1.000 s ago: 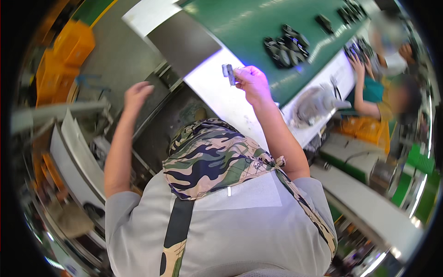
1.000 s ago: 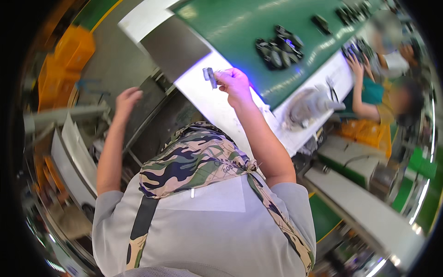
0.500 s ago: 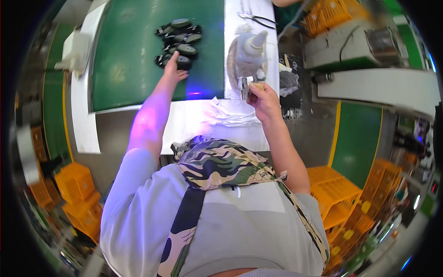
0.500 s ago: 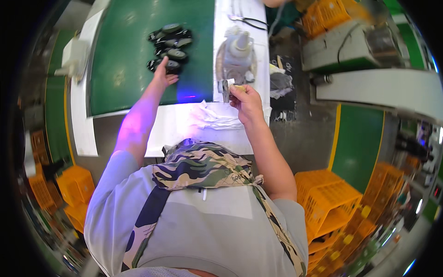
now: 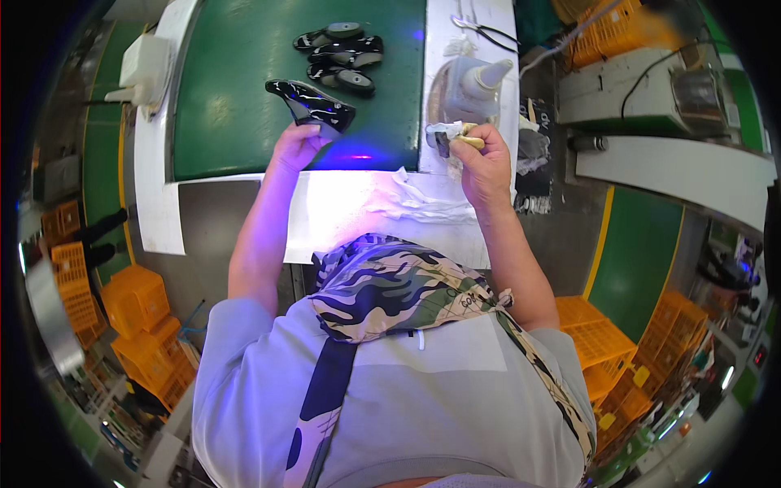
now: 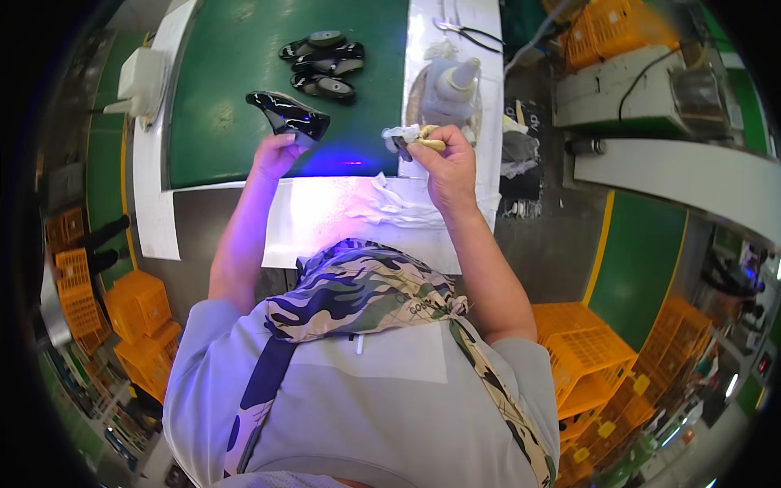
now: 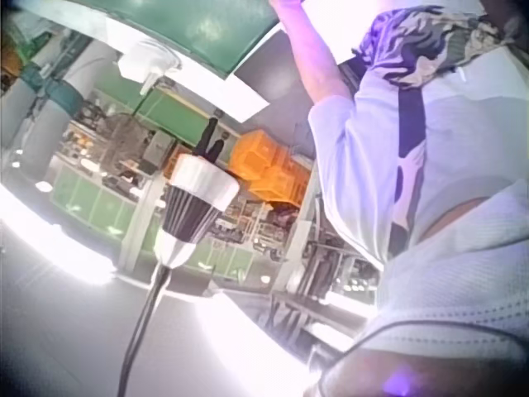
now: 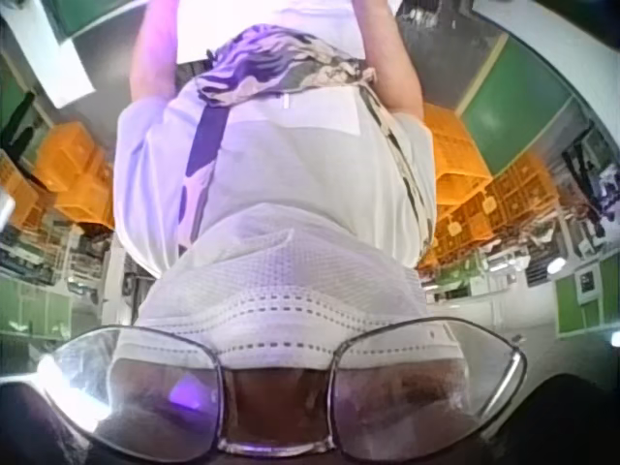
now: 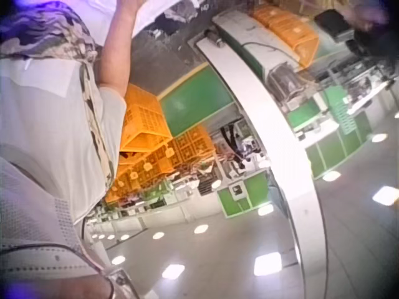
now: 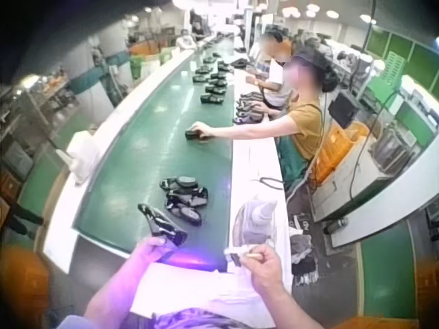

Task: Apply adhesive to shoe components and assemble them.

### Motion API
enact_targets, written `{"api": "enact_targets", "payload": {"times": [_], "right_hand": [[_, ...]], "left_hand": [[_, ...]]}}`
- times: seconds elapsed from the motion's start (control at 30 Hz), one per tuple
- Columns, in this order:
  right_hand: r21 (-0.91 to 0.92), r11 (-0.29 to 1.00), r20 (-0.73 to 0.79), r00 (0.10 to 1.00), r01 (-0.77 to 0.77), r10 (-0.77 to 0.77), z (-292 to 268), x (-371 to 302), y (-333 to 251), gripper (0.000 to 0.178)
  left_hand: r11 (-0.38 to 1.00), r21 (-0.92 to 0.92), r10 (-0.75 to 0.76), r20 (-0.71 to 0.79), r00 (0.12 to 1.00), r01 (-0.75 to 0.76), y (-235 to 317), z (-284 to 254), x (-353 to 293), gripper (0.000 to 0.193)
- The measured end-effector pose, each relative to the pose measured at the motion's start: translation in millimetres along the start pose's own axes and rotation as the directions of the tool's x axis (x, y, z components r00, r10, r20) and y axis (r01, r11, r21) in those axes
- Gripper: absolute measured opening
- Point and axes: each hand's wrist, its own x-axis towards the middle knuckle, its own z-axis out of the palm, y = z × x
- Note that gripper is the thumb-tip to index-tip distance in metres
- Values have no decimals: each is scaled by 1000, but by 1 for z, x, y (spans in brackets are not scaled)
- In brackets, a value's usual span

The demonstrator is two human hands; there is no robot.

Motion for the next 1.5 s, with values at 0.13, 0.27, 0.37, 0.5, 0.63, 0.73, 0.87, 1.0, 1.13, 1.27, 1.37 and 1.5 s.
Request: {"api": "enact_targets", "payload": {"times": [0.13,0.27,0.37,0.5,0.63,0.73,0.87,1.0,1.13,1.27,1.37,1.5], "right_hand": [[-122,992,-1,1000,-28,28,14,2,16,16],[-529,846,61,993,-57,105,42,18,24,21],[-546,836,154,974,-57,167,79,27,31,20],[-366,926,368,901,-87,230,133,27,47,22],[-488,863,421,901,129,103,171,20,64,23],[-457,870,485,872,182,72,184,13,72,22],[-494,830,538,841,260,57,186,9,83,18],[-332,943,561,806,11,188,186,-10,79,16],[-375,924,550,785,-71,284,183,-16,62,23],[-428,902,541,781,-62,310,182,-19,35,23],[-511,859,551,783,43,288,174,-16,22,22],[-529,830,540,824,176,170,166,-9,17,23]], "left_hand": [[964,-15,266,-41,963,-267,10,60,-55,60],[765,518,478,-56,876,-384,2,96,-106,61],[-2,965,680,194,707,-262,-6,113,-138,61],[-212,880,829,393,399,-426,6,131,-180,50],[-520,826,729,561,392,-216,17,147,-223,50],[-559,813,719,573,393,-164,18,155,-240,49],[-577,809,715,568,407,-116,15,153,-250,48],[-548,829,729,537,425,-108,11,150,-247,49],[-543,835,717,518,467,-92,10,147,-236,47],[-508,856,707,475,524,-91,7,153,-221,47],[-412,905,697,389,602,-108,4,159,-208,48],[-208,978,599,149,786,-28,4,169,-198,47]]}}
